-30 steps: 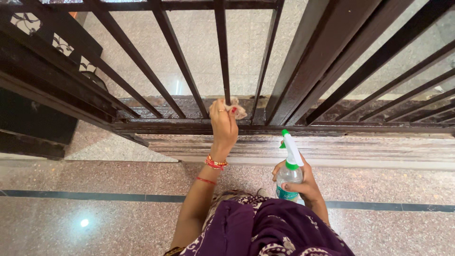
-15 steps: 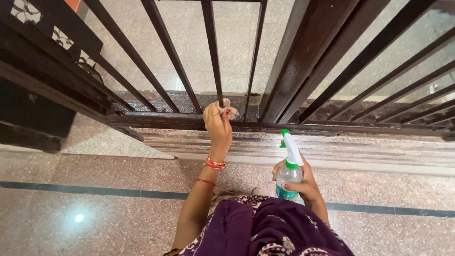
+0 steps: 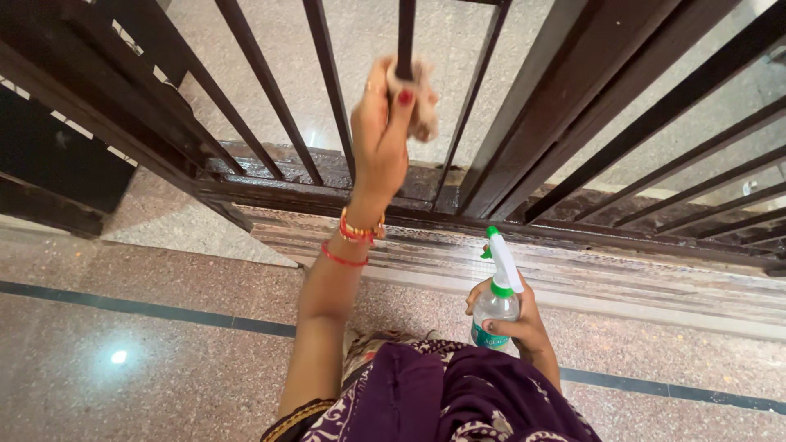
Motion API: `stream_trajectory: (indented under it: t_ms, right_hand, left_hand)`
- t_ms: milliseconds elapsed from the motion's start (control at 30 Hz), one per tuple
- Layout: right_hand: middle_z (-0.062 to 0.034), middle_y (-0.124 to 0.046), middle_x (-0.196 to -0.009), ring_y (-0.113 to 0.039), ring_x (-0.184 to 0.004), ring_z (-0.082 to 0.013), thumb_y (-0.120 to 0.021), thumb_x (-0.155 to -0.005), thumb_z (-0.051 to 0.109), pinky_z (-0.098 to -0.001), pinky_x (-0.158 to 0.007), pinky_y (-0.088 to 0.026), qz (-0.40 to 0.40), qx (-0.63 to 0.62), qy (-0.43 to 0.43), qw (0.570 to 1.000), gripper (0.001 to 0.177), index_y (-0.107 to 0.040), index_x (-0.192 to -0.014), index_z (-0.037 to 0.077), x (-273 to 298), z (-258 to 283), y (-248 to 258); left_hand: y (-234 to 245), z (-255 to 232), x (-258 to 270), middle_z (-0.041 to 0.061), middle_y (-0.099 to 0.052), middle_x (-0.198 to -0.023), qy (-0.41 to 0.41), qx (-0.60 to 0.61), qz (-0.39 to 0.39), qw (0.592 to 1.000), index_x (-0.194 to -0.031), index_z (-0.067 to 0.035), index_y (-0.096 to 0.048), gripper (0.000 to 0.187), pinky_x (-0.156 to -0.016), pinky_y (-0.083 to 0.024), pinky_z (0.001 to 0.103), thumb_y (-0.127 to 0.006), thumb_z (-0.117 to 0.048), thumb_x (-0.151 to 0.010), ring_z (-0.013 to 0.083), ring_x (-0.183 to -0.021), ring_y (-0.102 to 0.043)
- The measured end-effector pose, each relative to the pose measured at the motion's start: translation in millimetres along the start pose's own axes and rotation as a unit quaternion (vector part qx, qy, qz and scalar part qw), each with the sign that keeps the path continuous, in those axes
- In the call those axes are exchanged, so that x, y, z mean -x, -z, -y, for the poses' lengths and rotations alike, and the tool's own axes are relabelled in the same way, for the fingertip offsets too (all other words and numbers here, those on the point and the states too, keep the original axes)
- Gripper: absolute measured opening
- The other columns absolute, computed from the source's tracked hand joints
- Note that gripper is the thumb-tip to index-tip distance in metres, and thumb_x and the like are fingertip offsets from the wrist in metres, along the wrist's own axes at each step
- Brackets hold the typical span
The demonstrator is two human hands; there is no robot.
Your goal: The person cleans the bars and frame of a metal gate by hand using a cloth and a spray bottle.
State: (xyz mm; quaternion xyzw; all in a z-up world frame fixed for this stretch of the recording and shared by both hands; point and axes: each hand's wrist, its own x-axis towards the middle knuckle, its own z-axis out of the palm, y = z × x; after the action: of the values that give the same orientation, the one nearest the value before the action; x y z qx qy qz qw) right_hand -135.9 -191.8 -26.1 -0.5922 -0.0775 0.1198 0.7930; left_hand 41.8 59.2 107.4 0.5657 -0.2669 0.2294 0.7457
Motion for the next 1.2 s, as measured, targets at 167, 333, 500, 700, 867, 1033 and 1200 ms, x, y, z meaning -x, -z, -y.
stream_trajectory:
  t_ms: [167, 333, 500, 700, 867, 1033, 1200]
  right_hand:
    - [-0.0169, -0.072, -0.091, -0.073, -0.083, -0.0272, -0.078, -0.053, 0.009, -0.0409, -0.08, -0.058, -0.007, 0.004, 0.005, 1.0, 0.105, -0.039, -0.15, 0.002, -4.8, -2.2, -13.2]
    - [-0.0166, -0.073, -0.09, -0.072, -0.082, -0.0267, -0.079, -0.052, 0.008, -0.0407, -0.08, -0.057, -0.028, 0.005, -0.002, 1.0, 0.107, -0.039, -0.15, 0.002, -9.9, -7.1, -25.4]
    - [-0.0161, -0.073, -0.087, -0.072, -0.08, -0.0268, -0.08, -0.051, 0.007, -0.0403, -0.08, -0.057, -0.025, 0.017, 0.002, 1.0, 0.108, -0.039, -0.151, 0.002, -23.2, -8.7, -44.3]
    - [-0.0159, -0.073, -0.088, -0.072, -0.083, -0.0257, -0.08, -0.051, 0.009, -0.0393, -0.082, -0.057, -0.028, 0.016, -0.01, 0.999, 0.109, -0.038, -0.152, 0.003, -37.1, -9.4, -66.1]
    - [-0.0159, -0.072, -0.09, -0.071, -0.084, -0.0256, -0.08, -0.051, 0.009, -0.0385, -0.083, -0.056, -0.032, 0.014, -0.01, 0.999, 0.112, -0.036, -0.154, 0.004, -48.5, -13.5, -80.2]
    - [-0.0162, -0.072, -0.092, -0.071, -0.085, -0.0257, -0.081, -0.052, 0.008, -0.038, -0.084, -0.055, -0.034, 0.003, -0.029, 0.999, 0.114, -0.034, -0.156, 0.004, -54.4, -21.0, -92.6]
    - [-0.017, -0.073, -0.094, -0.071, -0.087, -0.0253, -0.083, -0.053, 0.009, -0.0375, -0.084, -0.055, -0.023, 0.021, -0.014, 0.999, 0.116, -0.033, -0.157, 0.004, -58.7, -26.4, -97.3]
  left_hand:
    - [-9.7, -19.3, -32.9, 0.004, -0.061, -0.086, -0.058, 0.064, 0.023, 0.996, -0.149, 0.001, -0.044, 0.044, -0.058, -0.048, 0.021, -0.047, -0.032, -0.118, 0.0075, -0.067, -0.058]
    - [-11.0, -13.0, -15.2, -0.001, -0.062, -0.072, -0.042, -0.08, -0.004, 0.996, -0.137, 0.001, -0.045, 0.043, -0.05, -0.044, 0.02, -0.039, -0.035, -0.115, 0.0053, -0.056, -0.056]
    - [2.5, 7.8, 25.0, -0.001, -0.06, -0.067, 0.011, -0.153, 0.001, 0.988, -0.112, -0.002, -0.057, 0.035, -0.048, -0.047, 0.024, -0.036, -0.03, -0.113, 0.0119, -0.053, -0.06]
    - [29.2, 44.5, 86.5, 0.018, -0.064, -0.093, 0.05, -0.306, -0.001, 0.951, -0.112, 0.002, -0.059, 0.017, -0.082, -0.047, 0.046, -0.049, -0.01, -0.106, 0.0313, -0.09, -0.062]
    - [34.6, 42.6, 111.5, 0.019, -0.059, -0.128, -0.018, -0.399, -0.01, 0.917, -0.138, 0.002, -0.053, 0.043, -0.103, -0.041, 0.048, -0.061, -0.014, -0.099, 0.0358, -0.119, -0.052]
    - [35.7, 30.2, 104.7, 0.022, -0.052, -0.129, -0.029, -0.41, 0.007, 0.912, -0.148, 0.005, -0.042, 0.071, -0.099, -0.041, 0.049, -0.074, -0.021, -0.089, 0.0372, -0.115, -0.048]
    - [43.2, 36.4, 113.0, 0.019, -0.054, -0.127, -0.025, -0.393, 0.023, 0.919, -0.155, 0.008, -0.039, 0.068, -0.106, -0.042, 0.048, -0.061, 0.001, -0.091, 0.0336, -0.118, -0.051]
